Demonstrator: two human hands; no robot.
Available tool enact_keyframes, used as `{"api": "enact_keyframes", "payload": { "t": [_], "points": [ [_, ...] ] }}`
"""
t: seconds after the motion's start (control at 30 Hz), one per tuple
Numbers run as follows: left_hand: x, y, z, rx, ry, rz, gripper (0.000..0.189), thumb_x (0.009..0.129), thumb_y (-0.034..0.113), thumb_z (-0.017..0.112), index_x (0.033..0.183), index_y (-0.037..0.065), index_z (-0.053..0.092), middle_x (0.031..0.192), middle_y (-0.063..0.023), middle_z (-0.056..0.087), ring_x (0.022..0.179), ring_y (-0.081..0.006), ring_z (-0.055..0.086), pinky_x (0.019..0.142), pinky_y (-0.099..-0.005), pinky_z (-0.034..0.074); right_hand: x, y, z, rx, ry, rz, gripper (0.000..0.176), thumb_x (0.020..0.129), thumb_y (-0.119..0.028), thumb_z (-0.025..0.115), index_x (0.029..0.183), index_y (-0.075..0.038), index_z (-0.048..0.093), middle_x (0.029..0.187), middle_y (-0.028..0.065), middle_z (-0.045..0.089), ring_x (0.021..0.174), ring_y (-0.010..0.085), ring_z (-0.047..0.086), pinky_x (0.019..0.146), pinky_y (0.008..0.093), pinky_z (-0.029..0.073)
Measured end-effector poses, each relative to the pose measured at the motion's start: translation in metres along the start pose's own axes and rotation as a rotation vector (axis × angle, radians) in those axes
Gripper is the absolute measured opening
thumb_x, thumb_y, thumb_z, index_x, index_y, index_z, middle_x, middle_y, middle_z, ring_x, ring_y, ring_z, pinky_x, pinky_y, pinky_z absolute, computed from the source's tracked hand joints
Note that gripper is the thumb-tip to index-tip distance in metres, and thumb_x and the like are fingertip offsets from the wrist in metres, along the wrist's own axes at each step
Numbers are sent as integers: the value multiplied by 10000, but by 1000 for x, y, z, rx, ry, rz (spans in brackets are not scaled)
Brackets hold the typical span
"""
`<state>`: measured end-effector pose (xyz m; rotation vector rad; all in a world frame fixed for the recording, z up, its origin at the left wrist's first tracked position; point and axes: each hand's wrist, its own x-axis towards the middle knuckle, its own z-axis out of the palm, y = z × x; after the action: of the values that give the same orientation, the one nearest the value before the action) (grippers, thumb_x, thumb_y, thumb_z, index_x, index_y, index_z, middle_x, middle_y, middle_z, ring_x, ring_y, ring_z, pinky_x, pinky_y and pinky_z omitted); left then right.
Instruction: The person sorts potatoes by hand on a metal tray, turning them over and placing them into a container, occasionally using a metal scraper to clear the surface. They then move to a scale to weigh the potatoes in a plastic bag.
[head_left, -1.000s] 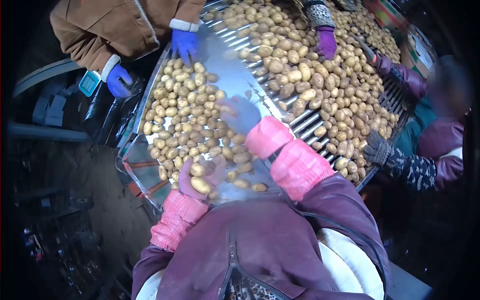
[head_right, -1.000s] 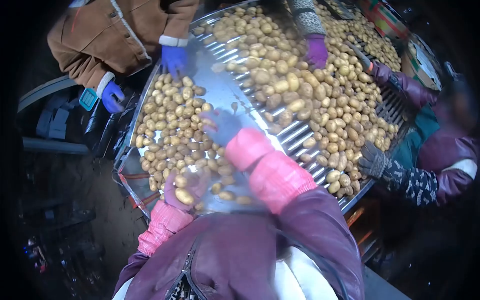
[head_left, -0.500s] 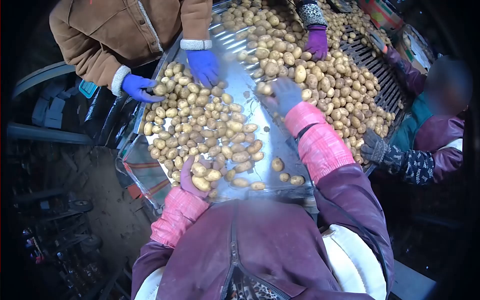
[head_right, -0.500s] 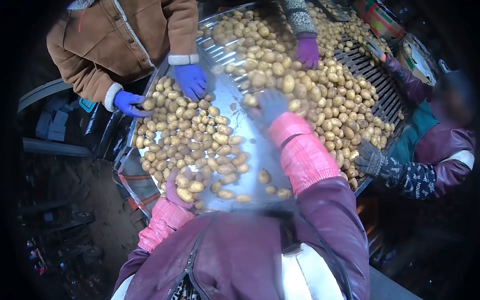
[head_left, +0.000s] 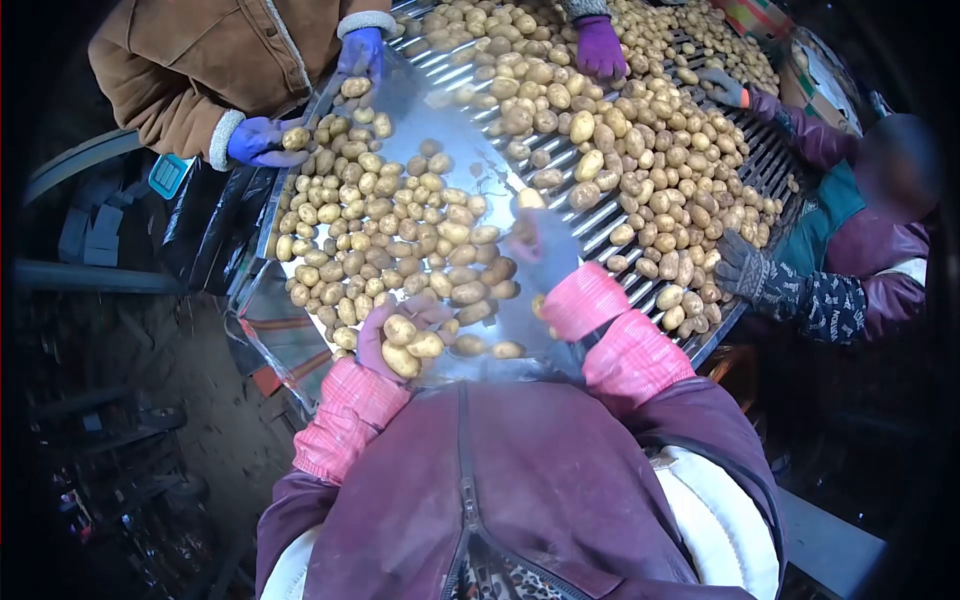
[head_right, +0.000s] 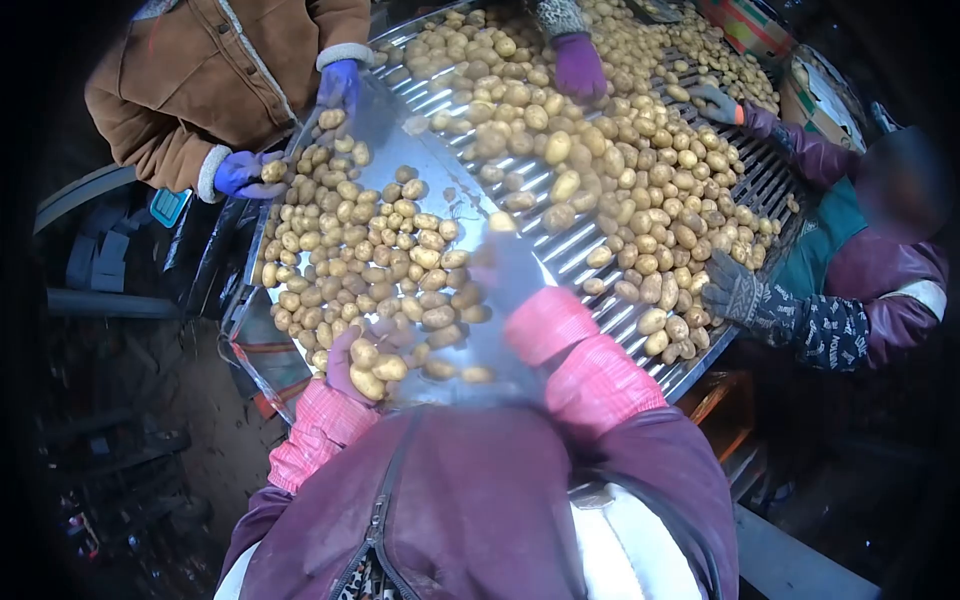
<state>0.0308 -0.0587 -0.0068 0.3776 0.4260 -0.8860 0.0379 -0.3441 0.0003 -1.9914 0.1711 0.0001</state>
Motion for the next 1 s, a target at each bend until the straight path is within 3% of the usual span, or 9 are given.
{"api": "enact_keyframes", "payload": {
  "t": [0.07, 0.2, 0.27, 0.37, 0.47, 0.6, 0.77, 0.83, 1.0],
  "points": [
    [-3, 0, 10, -34, -128, -18, 645, 938, 403, 513, 1414, -24, 426, 1320, -236, 543, 1125, -415, 582, 908, -498, 544, -17, -20, 20, -15, -208, -120, 450, 925, -307, 612, 1288, -55, 526, 1178, 206, 593, 1076, 368, 594, 874, 439, 498],
    [0, 1, -6, -140, -367, -138, 697, 923, 455, 491, 1463, 27, 381, 1351, -246, 504, 1125, -409, 558, 826, -465, 533, 10, 0, 20, -562, 22, -640, 497, 903, -294, 612, 1357, -125, 495, 1218, 173, 566, 1116, 372, 561, 912, 461, 477],
    [-9, -4, 23, 119, -64, -25, 692, 914, 533, 460, 1463, 117, 402, 1265, -224, 549, 923, -366, 635, 605, -377, 538, 42, 17, 6, -720, 186, -396, 479, 893, -275, 601, 1347, -160, 501, 1232, 157, 547, 1128, 375, 539, 940, 469, 460],
    [-2, -3, -1, 201, -76, -5, 694, 911, 540, 461, 1460, 119, 409, 1276, -235, 539, 914, -350, 637, 596, -381, 535, 64, 45, 27, -848, -17, -348, 450, 874, -248, 596, 1311, -174, 517, 1251, 154, 522, 1132, 376, 511, 978, 467, 434],
    [2, 3, -13, -106, -375, -172, 712, 923, 459, 470, 1464, 6, 375, 1294, -291, 526, 1161, -440, 561, 866, -494, 560, 75, 51, 41, -658, 36, -298, 428, 872, -235, 586, 1292, -187, 514, 1205, 147, 531, 1116, 375, 509, 988, 470, 423],
    [0, 4, -12, -21, -316, -128, 696, 930, 458, 455, 1442, -10, 395, 1302, -280, 517, 1199, -428, 527, 876, -493, 547, 64, 27, 28, -364, -32, -58, 389, 783, -219, 668, 1162, -148, 609, 1205, 149, 533, 1140, 382, 512, 995, 462, 433],
    [0, 0, -14, -40, -190, -62, 674, 936, 452, 446, 1427, -9, 417, 1300, -243, 519, 1160, -413, 540, 897, -497, 537, 40, 38, -55, 799, 353, 160, 307, 792, -170, 631, 1082, -68, 636, 909, 89, 627, 806, 222, 646, 662, 337, 555],
    [0, 3, -14, 53, -160, -58, 661, 941, 443, 441, 1420, -12, 423, 1284, -226, 527, 1152, -407, 540, 899, -502, 537, 46, 62, -95, 550, 518, 107, 326, 812, -154, 597, 1131, -101, 637, 1001, 124, 628, 1009, 312, 624, 864, 446, 535],
    [4, 1, -13, 118, -114, -20, 636, 955, 424, 424, 1406, -24, 432, 1273, -197, 537, 1143, -405, 545, 898, -512, 539, 52, 48, -101, -829, 46, 73, 469, 790, -122, 624, 1250, -208, 607, 1228, 173, 555, 1115, 348, 604, 922, 408, 520]
  ]
}}
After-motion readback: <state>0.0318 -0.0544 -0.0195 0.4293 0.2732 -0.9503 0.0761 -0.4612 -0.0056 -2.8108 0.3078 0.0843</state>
